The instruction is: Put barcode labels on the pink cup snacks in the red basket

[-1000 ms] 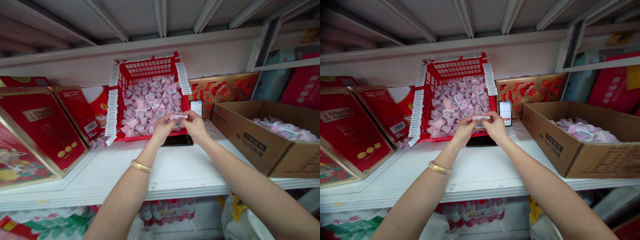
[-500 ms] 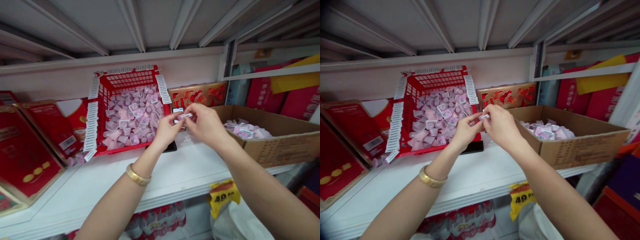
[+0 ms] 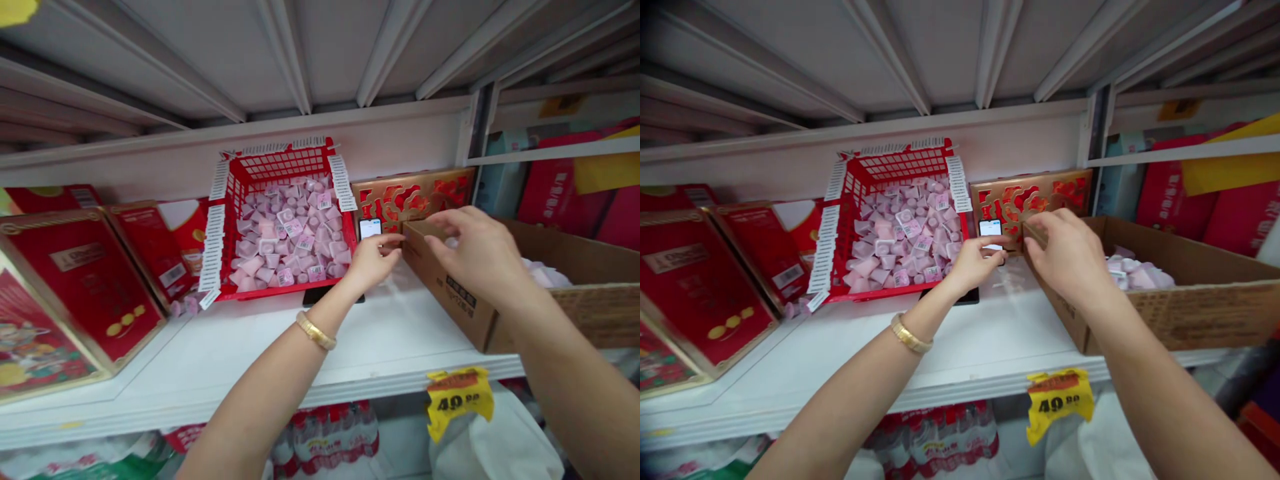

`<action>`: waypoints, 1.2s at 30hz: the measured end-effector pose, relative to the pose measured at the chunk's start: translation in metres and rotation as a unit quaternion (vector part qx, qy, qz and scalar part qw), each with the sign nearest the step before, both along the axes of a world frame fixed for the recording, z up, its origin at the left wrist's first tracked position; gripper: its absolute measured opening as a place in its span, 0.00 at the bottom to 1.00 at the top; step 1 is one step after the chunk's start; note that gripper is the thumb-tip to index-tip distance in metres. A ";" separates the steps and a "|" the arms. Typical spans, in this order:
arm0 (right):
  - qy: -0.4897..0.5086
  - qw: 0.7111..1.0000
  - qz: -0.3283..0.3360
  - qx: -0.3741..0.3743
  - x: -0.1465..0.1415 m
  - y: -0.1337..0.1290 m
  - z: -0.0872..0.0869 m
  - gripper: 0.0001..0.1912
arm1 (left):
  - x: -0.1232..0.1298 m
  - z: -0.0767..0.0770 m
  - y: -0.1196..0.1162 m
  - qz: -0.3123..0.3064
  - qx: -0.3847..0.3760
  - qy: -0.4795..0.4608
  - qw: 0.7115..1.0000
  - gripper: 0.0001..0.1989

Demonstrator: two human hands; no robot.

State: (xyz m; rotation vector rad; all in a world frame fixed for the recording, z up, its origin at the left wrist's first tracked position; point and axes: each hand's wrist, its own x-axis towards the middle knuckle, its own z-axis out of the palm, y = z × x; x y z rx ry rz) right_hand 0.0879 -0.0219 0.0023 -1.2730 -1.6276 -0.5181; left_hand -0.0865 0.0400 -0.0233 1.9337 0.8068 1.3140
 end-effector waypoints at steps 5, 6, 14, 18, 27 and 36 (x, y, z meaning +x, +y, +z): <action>-0.042 0.993 0.086 -0.064 -0.073 0.015 -0.010 0.09 | -0.097 0.001 0.020 0.240 0.084 0.090 0.963 0.17; -0.053 0.991 0.089 -0.080 -0.087 0.020 -0.012 0.09 | -0.115 0.001 0.023 0.297 0.105 0.131 0.940 0.17; -0.111 0.977 0.111 -0.144 -0.157 0.062 -0.033 0.12 | -0.180 -0.005 0.026 0.501 0.097 0.402 0.760 0.31; -0.105 0.977 0.126 -0.136 -0.160 0.072 -0.050 0.12 | -0.182 -0.009 0.025 0.502 0.089 0.442 0.738 0.29; -0.075 0.976 0.177 -0.104 -0.158 0.071 -0.065 0.09 | -0.186 -0.008 0.026 0.465 0.136 0.365 0.795 0.18; 0.017 0.956 0.290 -0.025 -0.153 0.082 -0.070 0.30 | -0.157 -0.019 0.016 0.022 -0.049 -0.081 0.995 0.19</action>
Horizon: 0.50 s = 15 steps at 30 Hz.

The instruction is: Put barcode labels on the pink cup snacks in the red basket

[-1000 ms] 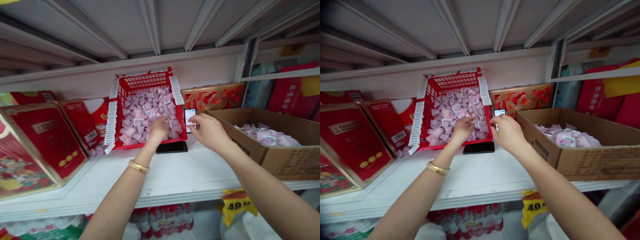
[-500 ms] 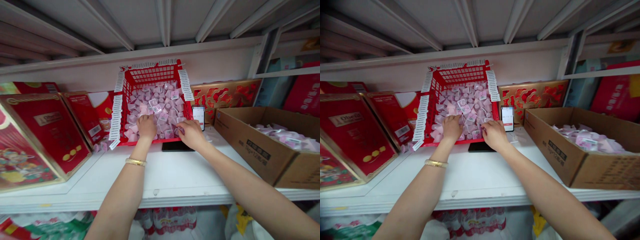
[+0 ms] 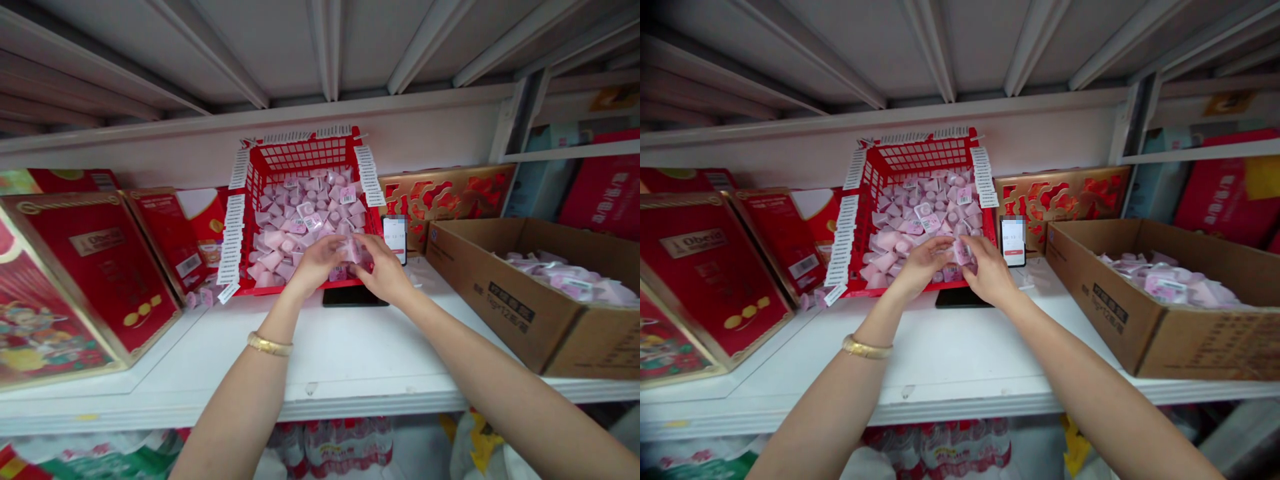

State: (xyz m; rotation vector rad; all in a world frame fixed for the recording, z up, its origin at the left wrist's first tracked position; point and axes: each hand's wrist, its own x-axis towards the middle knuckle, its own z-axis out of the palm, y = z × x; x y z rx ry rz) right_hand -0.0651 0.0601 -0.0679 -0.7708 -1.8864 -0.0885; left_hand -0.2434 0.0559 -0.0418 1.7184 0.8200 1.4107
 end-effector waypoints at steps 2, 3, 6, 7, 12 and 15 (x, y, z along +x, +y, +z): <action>0.025 0.999 0.039 0.000 0.001 0.002 -0.001 0.30 | 0.006 0.001 -0.006 -0.058 -0.045 -0.049 0.996 0.21; 0.030 0.999 0.040 -0.007 0.001 0.004 -0.001 0.28 | 0.007 0.001 -0.009 -0.070 -0.060 -0.062 0.994 0.22; 0.049 0.998 0.011 -0.033 0.000 0.006 -0.002 0.22 | 0.010 0.002 -0.013 -0.069 -0.074 -0.071 0.992 0.21; 0.055 0.998 0.000 -0.038 0.000 0.007 -0.002 0.21 | 0.010 0.002 -0.013 -0.063 -0.070 -0.067 0.993 0.21; 0.058 0.997 -0.020 -0.044 -0.004 0.001 0.000 0.17 | 0.017 -0.001 -0.014 -0.004 -0.050 -0.045 0.998 0.22; 0.058 0.997 -0.003 -0.046 0.003 0.000 0.008 0.22 | 0.018 -0.002 -0.011 0.001 -0.074 -0.103 0.992 0.18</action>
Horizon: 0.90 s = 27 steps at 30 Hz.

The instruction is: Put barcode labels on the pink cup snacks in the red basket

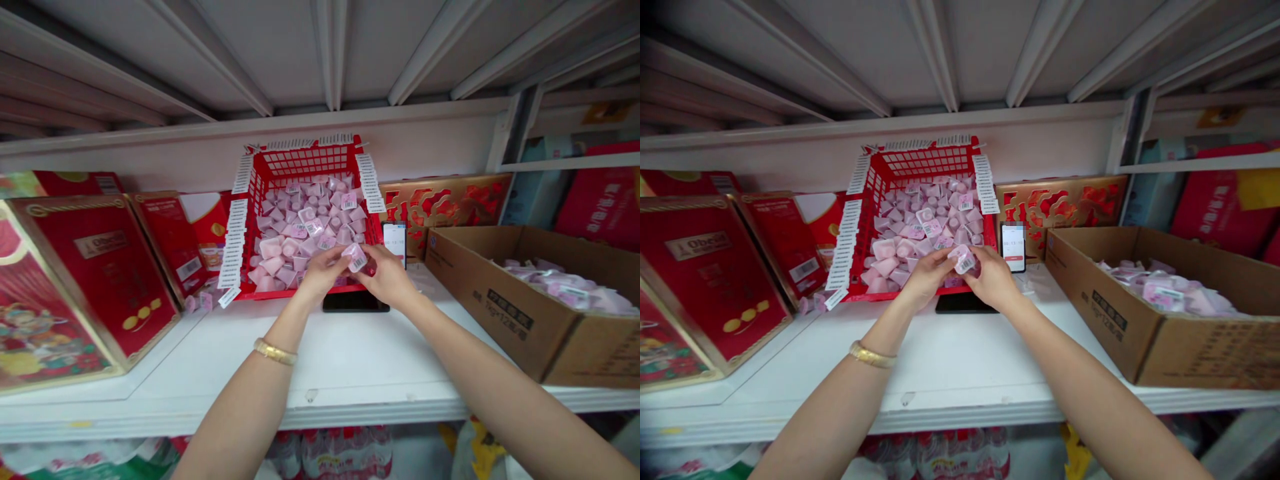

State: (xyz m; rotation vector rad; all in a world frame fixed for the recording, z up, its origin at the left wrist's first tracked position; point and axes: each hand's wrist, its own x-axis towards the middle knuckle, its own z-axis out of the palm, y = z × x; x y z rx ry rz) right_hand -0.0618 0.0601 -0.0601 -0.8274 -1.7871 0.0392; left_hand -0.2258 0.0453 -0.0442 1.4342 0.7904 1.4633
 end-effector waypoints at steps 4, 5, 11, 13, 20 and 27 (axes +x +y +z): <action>0.197 0.974 0.020 -0.108 0.022 0.020 0.024 0.24 | -0.003 0.000 0.004 -0.007 -0.057 -0.078 0.995 0.13; 0.240 0.962 0.010 -0.133 0.028 0.029 0.032 0.20 | -0.004 0.001 0.004 -0.006 -0.067 -0.082 0.994 0.12; 0.351 0.899 0.009 -0.262 0.034 0.082 0.059 0.11 | -0.003 0.001 0.003 -0.002 -0.084 -0.090 0.992 0.05; 0.373 0.877 0.024 -0.303 0.030 0.093 0.062 0.15 | -0.003 0.001 0.003 -0.002 -0.088 -0.090 0.992 0.05; 0.438 0.836 0.051 -0.328 0.024 0.105 0.066 0.17 | -0.001 0.001 0.003 0.004 -0.097 -0.091 0.991 0.12; 0.472 0.857 0.056 -0.200 0.012 0.076 0.062 0.06 | 0.000 0.003 0.000 0.001 -0.097 -0.086 0.992 0.12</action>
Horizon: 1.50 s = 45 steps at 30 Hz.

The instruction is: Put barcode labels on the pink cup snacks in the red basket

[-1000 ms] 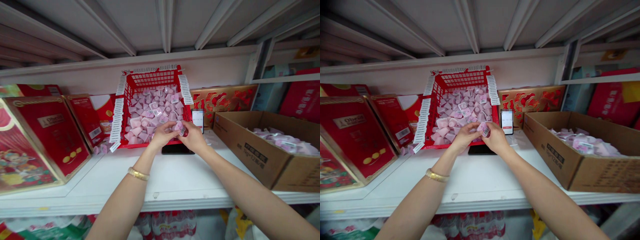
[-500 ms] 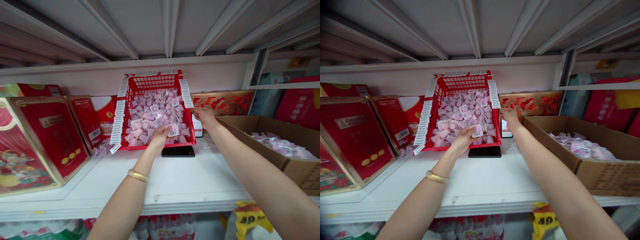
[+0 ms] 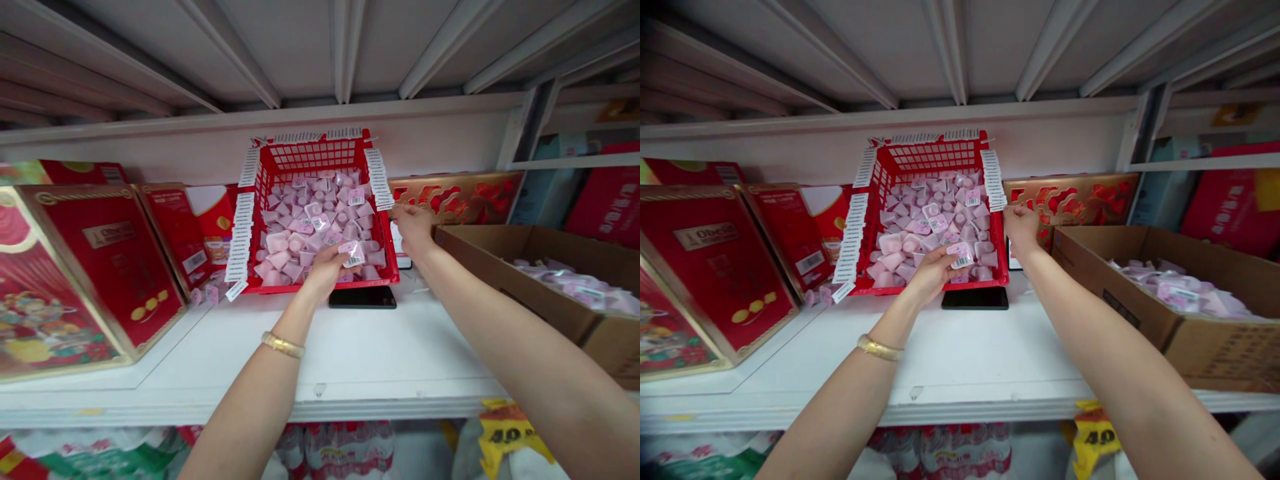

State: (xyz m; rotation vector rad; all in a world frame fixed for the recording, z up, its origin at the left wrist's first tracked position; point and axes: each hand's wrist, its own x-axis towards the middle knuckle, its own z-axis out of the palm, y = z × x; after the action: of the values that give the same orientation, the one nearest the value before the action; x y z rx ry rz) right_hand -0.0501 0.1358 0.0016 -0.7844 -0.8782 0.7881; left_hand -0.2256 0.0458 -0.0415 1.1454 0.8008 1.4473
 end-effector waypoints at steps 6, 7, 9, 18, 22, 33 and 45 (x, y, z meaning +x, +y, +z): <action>0.006 0.997 0.043 0.062 -0.015 -0.044 -0.024 0.09 | 0.000 0.000 0.001 -0.002 0.003 0.003 1.000 0.10; 0.004 0.996 0.067 0.063 -0.019 -0.052 -0.030 0.11 | 0.000 0.000 0.001 -0.004 0.005 0.002 1.000 0.10; 0.001 0.992 0.114 0.059 -0.026 -0.064 -0.041 0.13 | 0.000 0.000 0.000 -0.013 0.013 0.000 1.000 0.09; 0.010 0.979 0.203 0.021 -0.034 -0.080 -0.055 0.17 | -0.001 -0.001 0.000 -0.029 0.033 0.020 0.999 0.09; 0.014 0.978 0.209 0.011 -0.034 -0.081 -0.054 0.17 | -0.002 -0.001 0.000 -0.023 0.035 0.026 0.999 0.09; 0.021 0.981 0.193 0.001 -0.039 -0.080 -0.057 0.16 | -0.001 -0.005 0.001 -0.020 0.060 0.039 0.997 0.10; 0.034 0.987 0.157 -0.007 -0.039 -0.085 -0.054 0.16 | -0.002 -0.007 0.002 -0.005 0.085 0.050 0.995 0.13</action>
State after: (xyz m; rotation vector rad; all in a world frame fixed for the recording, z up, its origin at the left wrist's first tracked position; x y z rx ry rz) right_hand -0.0888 0.0512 -0.0520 -0.6339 -0.9471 1.0930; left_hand -0.2277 0.0480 -0.0485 1.3578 0.7491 1.4810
